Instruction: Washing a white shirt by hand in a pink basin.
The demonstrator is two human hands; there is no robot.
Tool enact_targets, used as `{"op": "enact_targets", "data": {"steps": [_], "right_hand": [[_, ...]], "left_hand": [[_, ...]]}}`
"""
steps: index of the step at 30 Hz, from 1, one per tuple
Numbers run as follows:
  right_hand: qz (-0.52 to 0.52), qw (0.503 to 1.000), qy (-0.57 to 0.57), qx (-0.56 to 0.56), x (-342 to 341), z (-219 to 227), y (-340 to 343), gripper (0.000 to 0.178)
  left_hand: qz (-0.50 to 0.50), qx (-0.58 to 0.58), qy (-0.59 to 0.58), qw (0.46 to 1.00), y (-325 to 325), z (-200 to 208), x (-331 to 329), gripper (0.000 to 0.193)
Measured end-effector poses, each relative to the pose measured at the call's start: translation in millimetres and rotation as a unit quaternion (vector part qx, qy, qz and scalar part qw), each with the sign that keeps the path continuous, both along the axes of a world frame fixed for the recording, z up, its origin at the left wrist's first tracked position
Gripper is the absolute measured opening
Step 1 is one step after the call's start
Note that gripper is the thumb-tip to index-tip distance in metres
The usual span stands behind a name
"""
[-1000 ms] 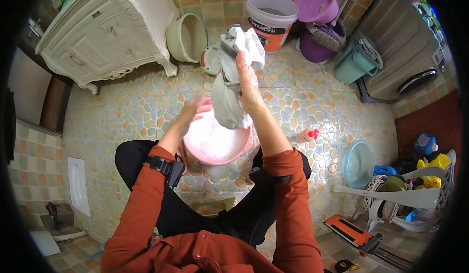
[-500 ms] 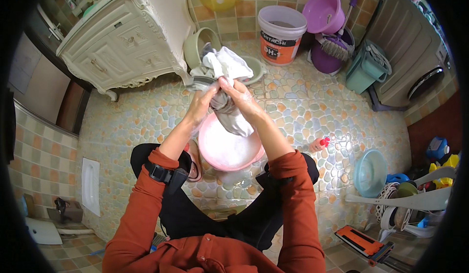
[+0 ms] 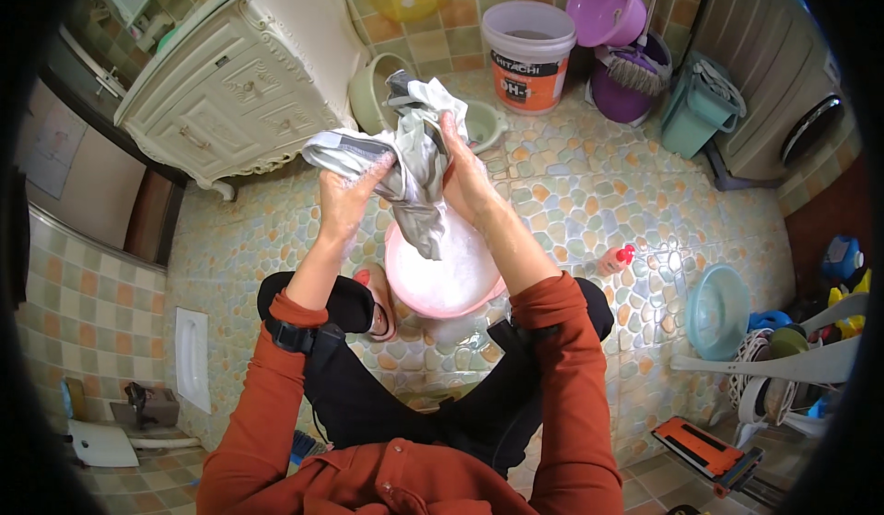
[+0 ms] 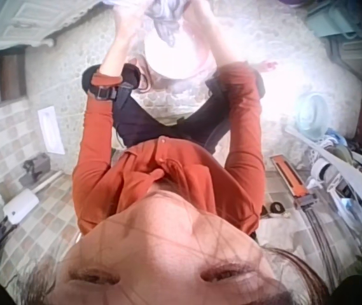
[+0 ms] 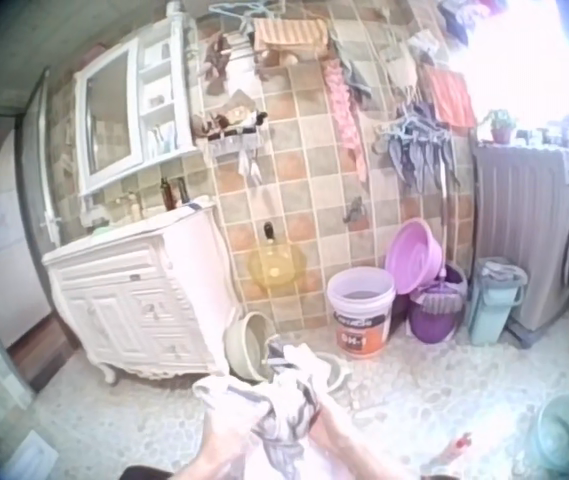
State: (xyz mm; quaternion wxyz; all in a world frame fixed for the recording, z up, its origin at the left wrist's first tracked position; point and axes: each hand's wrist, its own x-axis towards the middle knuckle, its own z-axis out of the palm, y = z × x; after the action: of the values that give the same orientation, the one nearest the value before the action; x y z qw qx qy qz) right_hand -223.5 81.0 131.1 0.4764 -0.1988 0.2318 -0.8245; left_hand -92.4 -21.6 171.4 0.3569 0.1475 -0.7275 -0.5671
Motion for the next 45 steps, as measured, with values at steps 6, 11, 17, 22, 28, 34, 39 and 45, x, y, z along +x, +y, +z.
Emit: {"op": "enact_targets", "data": {"steps": [6,11,17,22,28,34,39,45], "right_hand": [[0.040,0.998,0.044,-0.001,10,7,5,0.059],[-0.055,0.957,0.257,0.125,21,21,11,0.051],[-0.084,0.972,0.191,0.105,23,20,11,0.048],[-0.092,0.975,0.162,0.124,21,14,7,0.052],[-0.106,0.966,0.183,0.146,14,4,0,0.051],[-0.186,0.897,0.365,0.167,12,10,2,0.052],[-0.160,0.908,0.345,0.174,6,-3,0,0.046],[-0.138,0.932,0.294,0.159,12,7,-4,0.044]], "left_hand": [[0.055,-0.074,-0.025,0.995,5,1,8,0.018],[0.005,-0.060,-0.023,0.998,0,-2,15,0.019],[0.014,0.200,0.042,0.979,-10,17,16,0.025],[-0.011,0.127,-0.015,0.992,-39,16,21,0.025],[-0.018,0.058,0.007,0.998,-55,4,14,0.022],[-0.028,0.134,0.040,0.990,-66,-21,13,0.020],[-0.057,0.031,0.046,0.997,-67,-18,17,0.020],[-0.034,0.109,0.017,0.993,-69,-23,20,0.022]]}}
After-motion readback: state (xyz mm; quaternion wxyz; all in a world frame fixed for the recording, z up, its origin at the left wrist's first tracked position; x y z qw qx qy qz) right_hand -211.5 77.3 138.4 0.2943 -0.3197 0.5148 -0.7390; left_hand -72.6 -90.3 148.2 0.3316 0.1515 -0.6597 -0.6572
